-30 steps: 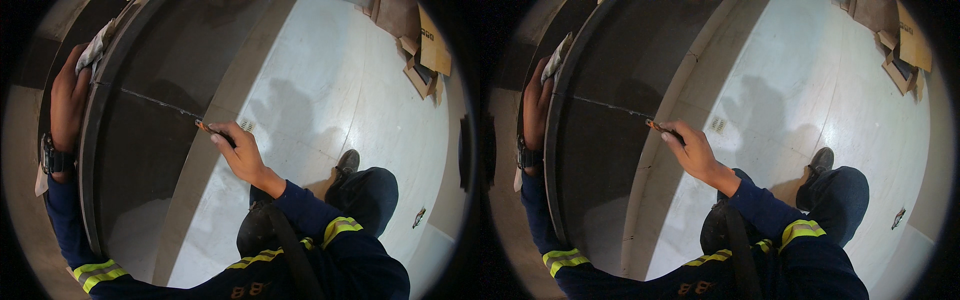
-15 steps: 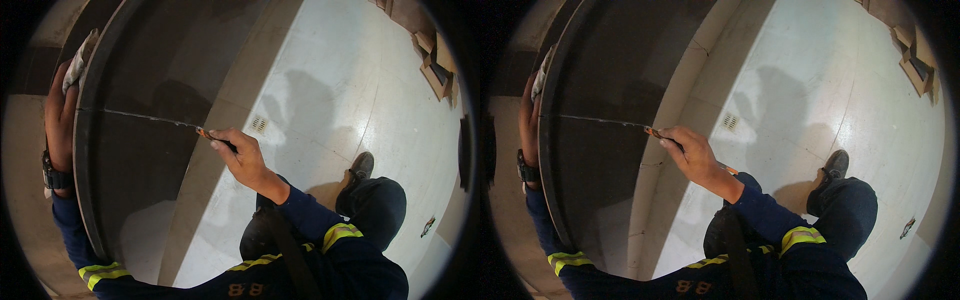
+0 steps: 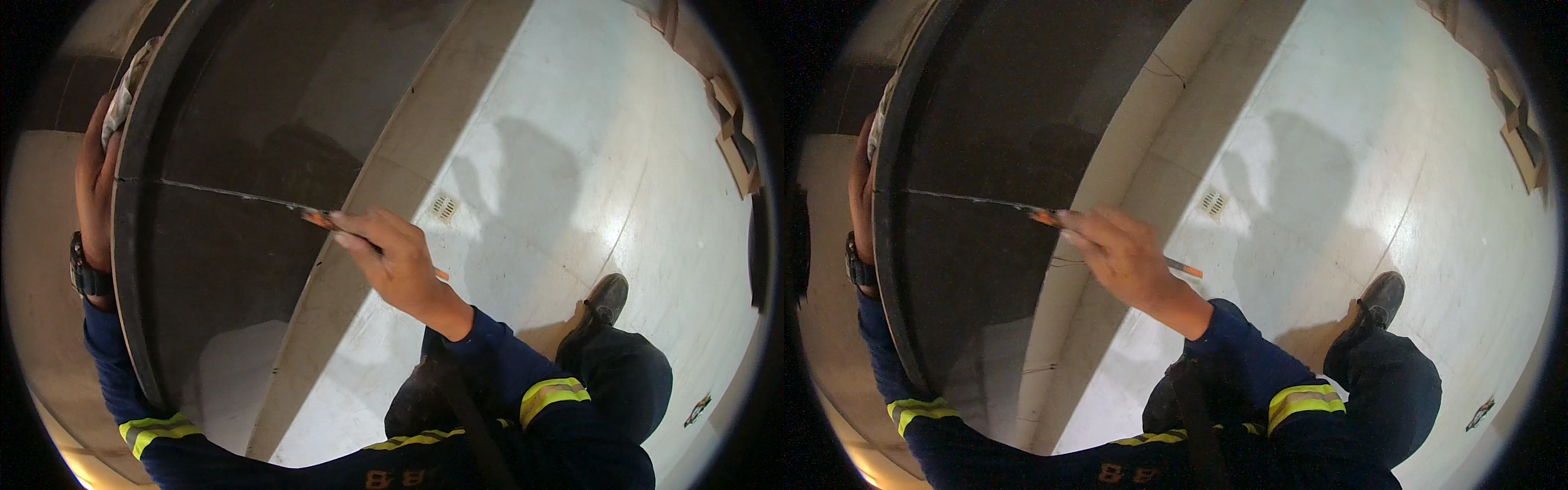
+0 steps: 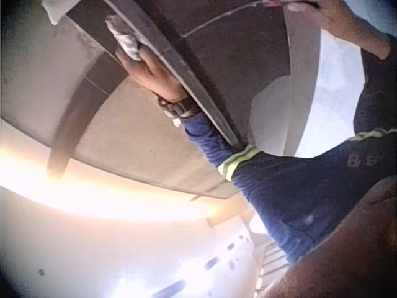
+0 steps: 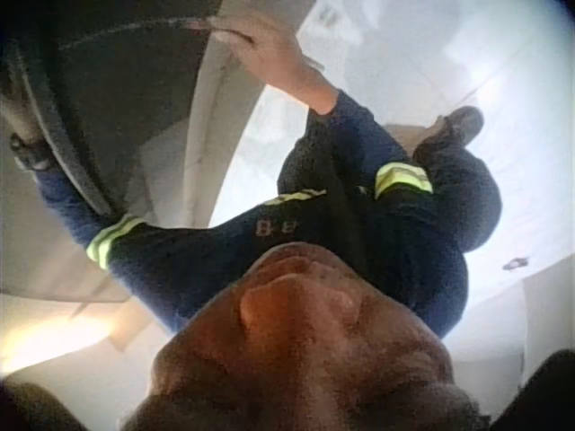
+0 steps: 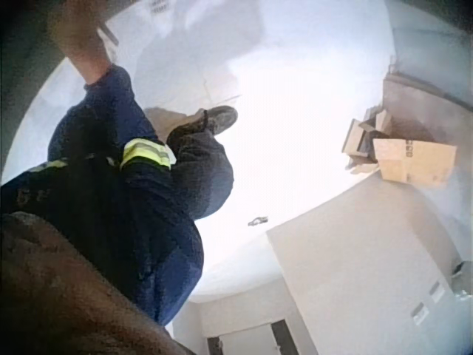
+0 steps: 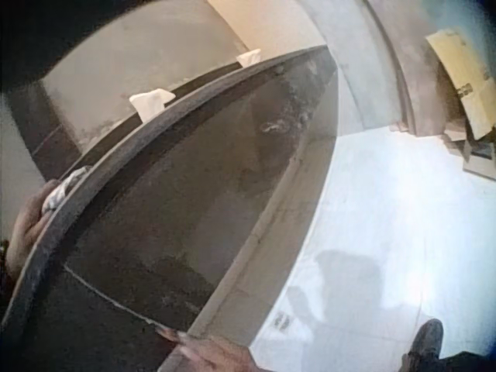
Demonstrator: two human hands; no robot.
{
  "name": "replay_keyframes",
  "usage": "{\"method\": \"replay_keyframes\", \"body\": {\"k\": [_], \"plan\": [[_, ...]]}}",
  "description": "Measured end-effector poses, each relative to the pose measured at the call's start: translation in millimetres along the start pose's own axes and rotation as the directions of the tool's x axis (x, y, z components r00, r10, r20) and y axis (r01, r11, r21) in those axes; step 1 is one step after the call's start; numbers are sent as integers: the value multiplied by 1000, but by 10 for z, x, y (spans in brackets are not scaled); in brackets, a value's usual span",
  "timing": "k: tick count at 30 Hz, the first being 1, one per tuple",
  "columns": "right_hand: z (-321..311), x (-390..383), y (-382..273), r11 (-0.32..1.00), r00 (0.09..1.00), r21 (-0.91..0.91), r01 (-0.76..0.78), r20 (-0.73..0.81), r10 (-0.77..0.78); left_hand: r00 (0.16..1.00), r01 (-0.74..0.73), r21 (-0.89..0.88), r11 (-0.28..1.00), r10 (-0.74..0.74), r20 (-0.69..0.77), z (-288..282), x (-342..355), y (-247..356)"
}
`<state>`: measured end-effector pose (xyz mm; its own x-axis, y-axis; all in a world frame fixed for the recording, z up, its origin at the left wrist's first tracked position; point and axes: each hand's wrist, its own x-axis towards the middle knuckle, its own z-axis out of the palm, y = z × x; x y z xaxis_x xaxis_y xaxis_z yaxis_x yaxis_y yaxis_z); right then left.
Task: The person uses a pencil to apply grout into the seams between tiles on a curved countertop and wipes the surface with a cloth. The person repeatedly scrapes the grout lines and wipes away excess material.
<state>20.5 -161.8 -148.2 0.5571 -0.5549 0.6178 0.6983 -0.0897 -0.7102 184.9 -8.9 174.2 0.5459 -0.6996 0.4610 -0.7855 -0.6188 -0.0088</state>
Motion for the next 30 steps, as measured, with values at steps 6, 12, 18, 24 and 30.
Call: {"method": "replay_keyframes", "body": {"k": [6,12,18,24,30], "plan": [[-96,-196,123,994,995,-27,-102,-15,102,991,-109,56,992,104,78,-18,99,94],[-256,202,-126,999,1000,37,7,8,-8,997,53,-65,997,-49,67,-20,243,378],[-185,-50,-21,998,999,-44,-43,28,45,998,-56,137,989,59,-17,-44,122,183],[14,113,-181,1000,999,29,-10,42,9,999,-41,44,998,39,34,-7,-2,31],[-72,-139,41,999,999,-47,15,-40,-17,992,-100,-15,995,101,80,22,39,271]]}}
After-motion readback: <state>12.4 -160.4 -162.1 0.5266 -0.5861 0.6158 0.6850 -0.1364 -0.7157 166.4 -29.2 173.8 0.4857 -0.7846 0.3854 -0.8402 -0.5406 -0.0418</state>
